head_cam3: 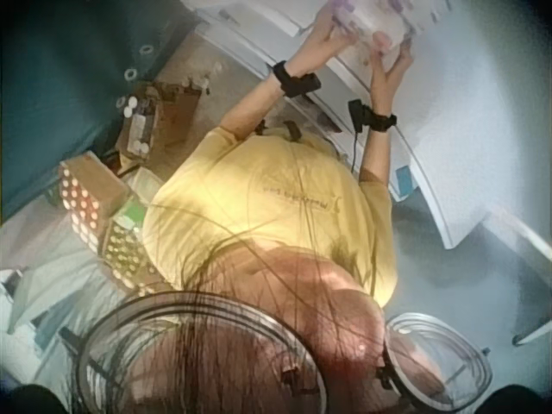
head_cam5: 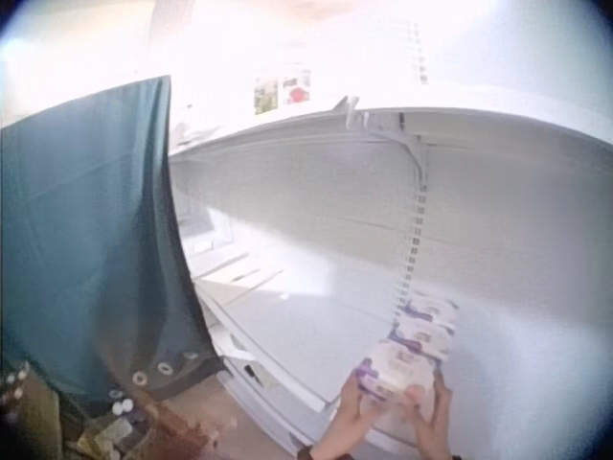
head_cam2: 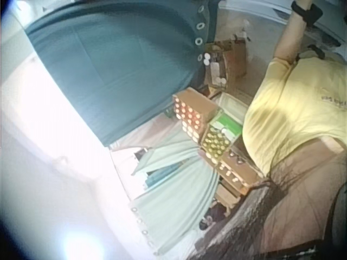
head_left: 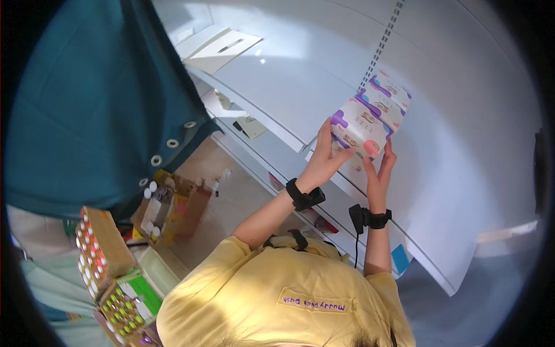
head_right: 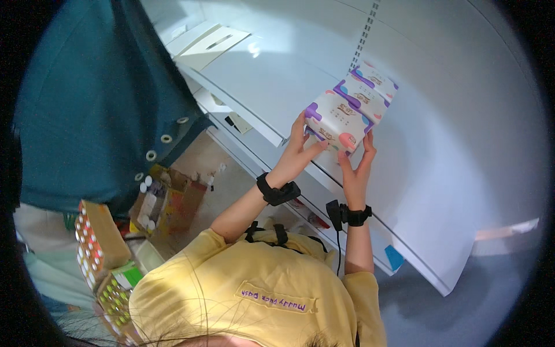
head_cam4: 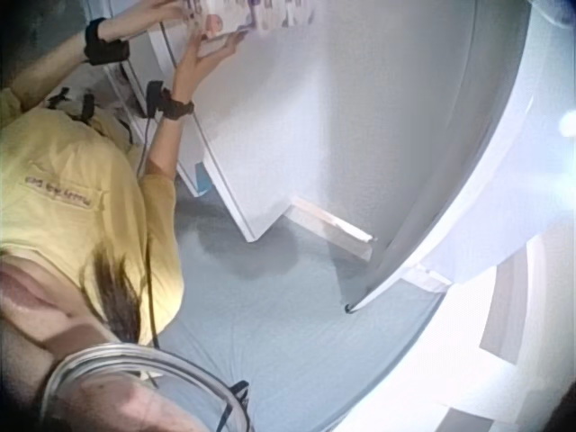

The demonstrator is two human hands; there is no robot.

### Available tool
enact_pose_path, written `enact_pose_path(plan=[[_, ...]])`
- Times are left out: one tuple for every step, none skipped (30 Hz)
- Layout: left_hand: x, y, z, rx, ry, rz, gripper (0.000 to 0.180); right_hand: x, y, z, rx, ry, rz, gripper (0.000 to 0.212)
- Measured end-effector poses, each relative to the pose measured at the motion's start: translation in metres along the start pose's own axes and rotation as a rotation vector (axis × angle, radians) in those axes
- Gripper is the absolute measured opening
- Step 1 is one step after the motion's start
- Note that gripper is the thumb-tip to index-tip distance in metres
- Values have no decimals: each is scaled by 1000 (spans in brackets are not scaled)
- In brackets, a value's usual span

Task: Stocking bottles of beverages from cardboard boxes onto supermarket shelves and marking a shelf label with a pen.

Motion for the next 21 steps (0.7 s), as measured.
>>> enact_pose_path(plan=[[-2,0,1,17,9,23,90,-3,1,3,8,15,-33,63],[-3,-3,2,29,14,45,92,-4,4,7,-17,14,-54,64],[-5,-5,4,30,2,84,92,-5,6,9,-39,16,-78,64],[-7,-9,7,59,-6,106,92,-6,9,7,-31,39,-112,64],[-12,-12,11,92,-12,127,92,-8,12,2,-58,60,-127,64],[-18,-13,14,98,-23,168,92,-10,13,-1,-83,83,-142,64],[-24,-14,18,68,-26,217,91,-13,11,-6,-69,105,-176,64],[-29,-14,18,37,-33,265,90,-16,8,-10,-15,141,-155,63],[-35,-15,19,40,-42,301,90,-19,7,-15,36,170,-132,61],[-43,-14,18,3,-26,371,87,-21,6,-15,49,186,-164,61],[-52,-12,18,-33,-9,445,85,-26,4,-17,37,260,-204,60],[-60,-10,17,-27,-13,486,85,-30,0,-18,28,333,-243,59],[-68,-8,16,-120,-57,543,83,-34,-4,-20,49,345,-282,59],[-78,-6,16,-213,-103,604,80,-39,-7,-24,75,390,-315,58],[-88,-5,14,-200,-112,660,80,-44,-12,-27,107,437,-351,58],[-94,-2,9,-200,-104,730,79,-46,-16,-25,140,461,-405,58],[-102,4,7,-195,-95,799,78,-50,-19,-24,84,494,-432,56],[-111,11,4,-180,-112,859,78,-54,-24,-24,27,532,-454,54],[-122,17,-1,-134,-92,885,76,-59,-32,-28,64,554,-505,54],[-136,25,-5,-89,-66,911,74,-67,-40,-33,95,560,-533,52],[-150,33,-6,-79,-71,963,74,-75,-46,-38,115,559,-553,51]])
Point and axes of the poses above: each hand's wrist, its own x-axis towards the middle knuckle, its own y-axis out of the back of the hand, z = x × y, the point moved 3 cm from there along x, towards the middle knuckle, and after that the axes turned 8 degrees about -x, right-handed, at the moved point
